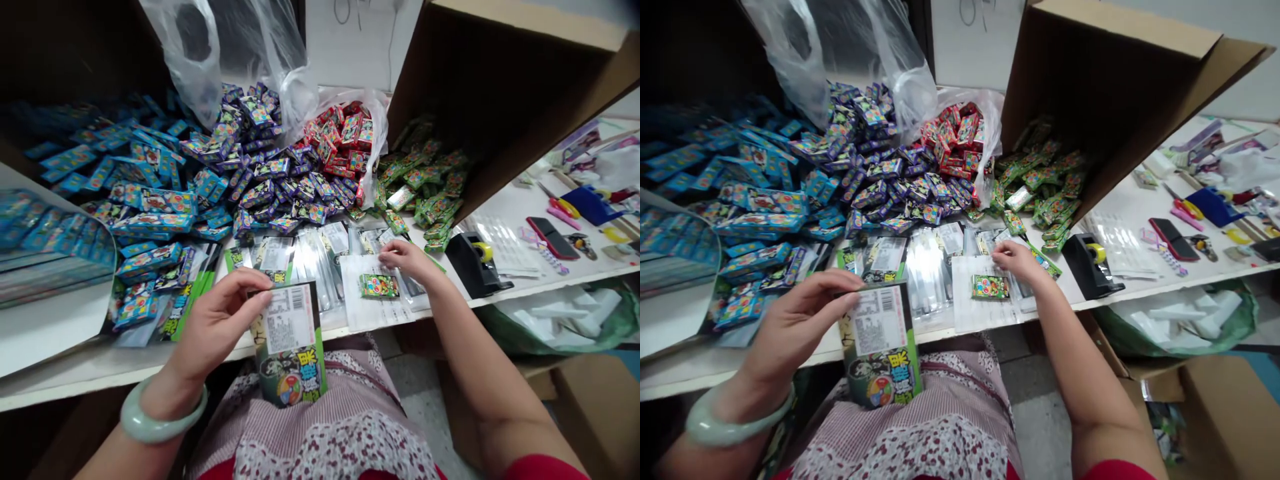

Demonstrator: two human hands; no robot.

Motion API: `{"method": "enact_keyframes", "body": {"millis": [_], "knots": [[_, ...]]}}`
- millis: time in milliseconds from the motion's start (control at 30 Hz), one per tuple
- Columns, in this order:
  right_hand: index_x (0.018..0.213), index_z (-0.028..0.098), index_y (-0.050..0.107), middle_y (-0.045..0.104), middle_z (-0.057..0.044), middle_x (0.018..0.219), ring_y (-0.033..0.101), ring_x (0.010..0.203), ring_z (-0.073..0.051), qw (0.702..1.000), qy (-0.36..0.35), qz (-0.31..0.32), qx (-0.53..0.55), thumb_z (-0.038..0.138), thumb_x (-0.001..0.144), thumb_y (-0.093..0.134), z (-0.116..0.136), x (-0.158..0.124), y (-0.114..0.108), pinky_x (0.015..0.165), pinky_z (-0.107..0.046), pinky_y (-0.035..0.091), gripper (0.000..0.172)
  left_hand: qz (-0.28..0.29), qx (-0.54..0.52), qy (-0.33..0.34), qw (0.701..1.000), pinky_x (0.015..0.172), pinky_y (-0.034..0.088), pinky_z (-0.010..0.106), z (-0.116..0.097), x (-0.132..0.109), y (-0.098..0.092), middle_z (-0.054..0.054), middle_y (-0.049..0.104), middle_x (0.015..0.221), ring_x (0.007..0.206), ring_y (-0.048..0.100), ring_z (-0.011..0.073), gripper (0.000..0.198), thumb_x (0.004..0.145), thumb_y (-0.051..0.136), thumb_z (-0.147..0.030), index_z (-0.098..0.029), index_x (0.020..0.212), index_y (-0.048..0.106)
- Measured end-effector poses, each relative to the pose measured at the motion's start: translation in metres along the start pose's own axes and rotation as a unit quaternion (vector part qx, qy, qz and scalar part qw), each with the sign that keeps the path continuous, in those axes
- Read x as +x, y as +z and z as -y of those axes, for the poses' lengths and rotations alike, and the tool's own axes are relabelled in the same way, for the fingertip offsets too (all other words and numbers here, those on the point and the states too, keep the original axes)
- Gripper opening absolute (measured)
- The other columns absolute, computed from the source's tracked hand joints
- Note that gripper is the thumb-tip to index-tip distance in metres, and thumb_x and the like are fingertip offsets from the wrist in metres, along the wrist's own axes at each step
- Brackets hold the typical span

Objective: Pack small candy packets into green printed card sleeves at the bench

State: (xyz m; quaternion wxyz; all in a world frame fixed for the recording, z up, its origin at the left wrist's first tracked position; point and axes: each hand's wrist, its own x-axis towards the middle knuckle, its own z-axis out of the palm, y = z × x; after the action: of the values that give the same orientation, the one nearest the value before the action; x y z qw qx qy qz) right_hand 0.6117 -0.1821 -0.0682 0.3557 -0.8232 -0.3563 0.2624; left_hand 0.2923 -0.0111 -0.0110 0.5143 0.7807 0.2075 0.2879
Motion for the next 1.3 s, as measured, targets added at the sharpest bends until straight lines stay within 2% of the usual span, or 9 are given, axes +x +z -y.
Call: {"method": "enact_keyframes", "body": {"millis": [100,200,333,433,633,967,1067,1200,1300], "knots": [[0.078,0.019,0.055,0.057,-0.002,0.076,0.054,0.069,-0.014,0.996,-0.026,0.037,0.078,0.034,0.081,0.058,0.024,-0.013,-0.009,0.066,-0.028,0.046,0.015,0.002,-0.021,0.021,1.0,0.076,0.049,0.023,0.0,0.002,0.007,0.001,0.062,0.089,0.087,0.06,0.0131,0.004,0.085,0.062,-0.018,-0.022,0.086,0.062],[0.082,0.019,0.06,0.058,-0.002,0.081,0.054,0.075,-0.014,0.972,-0.118,0.14,0.145,0.038,0.082,0.062,0.075,-0.031,-0.003,0.071,-0.028,0.044,0.018,0.001,-0.031,0.029,0.999,0.073,0.047,0.024,-0.002,0.002,0.013,0.001,0.06,0.086,0.085,0.058,0.0129,0.004,0.084,0.063,-0.017,-0.02,0.085,0.06],[0.08,0.019,0.061,0.062,-0.003,0.086,0.056,0.082,-0.015,0.932,-0.214,0.263,0.13,0.035,0.085,0.06,0.148,-0.046,0.02,0.077,-0.03,0.044,0.017,0.006,-0.033,0.031,0.999,0.071,0.045,0.026,-0.004,-0.001,0.015,0.001,0.058,0.084,0.083,0.056,0.0131,0.003,0.086,0.061,-0.018,-0.019,0.085,0.058],[0.077,0.019,0.061,0.061,-0.002,0.078,0.054,0.074,-0.015,0.929,-0.205,0.299,0.08,0.036,0.083,0.06,0.175,-0.043,0.039,0.069,-0.029,0.044,0.018,0.009,-0.042,0.026,0.999,0.072,0.044,0.028,-0.005,-0.004,0.012,0.001,0.057,0.084,0.082,0.055,0.0133,0.003,0.087,0.059,-0.02,-0.019,0.085,0.057],[0.074,0.021,0.06,0.057,-0.001,0.067,0.049,0.061,-0.014,0.94,-0.15,0.306,0.029,0.039,0.081,0.06,0.18,-0.032,0.055,0.056,-0.027,0.039,0.019,0.006,-0.069,0.032,0.997,0.072,0.044,0.029,-0.005,-0.003,0.01,0.001,0.055,0.081,0.08,0.054,0.0135,0.009,0.09,0.056,-0.024,-0.018,0.083,0.056],[0.071,0.019,0.06,0.058,0.0,0.069,0.049,0.064,-0.013,0.947,-0.11,0.299,0.039,0.028,0.078,0.063,0.186,-0.026,0.063,0.059,-0.026,0.037,0.012,-0.025,-0.044,0.087,0.995,0.073,0.046,0.029,0.004,-0.001,0.01,0.0,0.056,0.081,0.079,0.055,0.0138,0.013,0.084,0.067,-0.021,-0.019,0.083,0.055],[0.072,0.018,0.06,0.058,0.002,0.069,0.05,0.064,-0.01,0.914,-0.025,0.379,0.141,0.02,0.078,0.062,0.18,-0.018,0.075,0.062,-0.023,0.039,0.006,-0.014,-0.033,0.114,0.993,0.073,0.048,0.026,0.003,-0.002,0.006,0.0,0.056,0.082,0.081,0.057,0.0132,0.012,0.084,0.066,-0.02,-0.02,0.087,0.054],[0.072,0.016,0.059,0.058,0.003,0.064,0.052,0.056,-0.009,0.809,0.124,0.505,0.274,0.018,0.079,0.057,0.165,-0.005,0.096,0.062,-0.024,0.045,0.007,0.023,0.048,0.072,0.996,0.074,0.052,0.025,-0.002,0.0,0.004,0.002,0.061,0.092,0.084,0.061,0.0146,0.019,0.085,0.064,-0.024,-0.023,0.103,0.056],[0.077,0.016,0.061,0.062,0.002,0.068,0.058,0.059,-0.01,0.775,0.101,0.54,0.313,0.019,0.08,0.059,0.149,0.006,0.094,0.066,-0.025,0.05,0.005,0.034,0.077,0.041,0.996,0.074,0.053,0.027,-0.003,0.005,0.003,0.001,0.065,0.093,0.084,0.063,0.0178,0.017,0.085,0.064,-0.033,-0.025,0.101,0.062]]}}
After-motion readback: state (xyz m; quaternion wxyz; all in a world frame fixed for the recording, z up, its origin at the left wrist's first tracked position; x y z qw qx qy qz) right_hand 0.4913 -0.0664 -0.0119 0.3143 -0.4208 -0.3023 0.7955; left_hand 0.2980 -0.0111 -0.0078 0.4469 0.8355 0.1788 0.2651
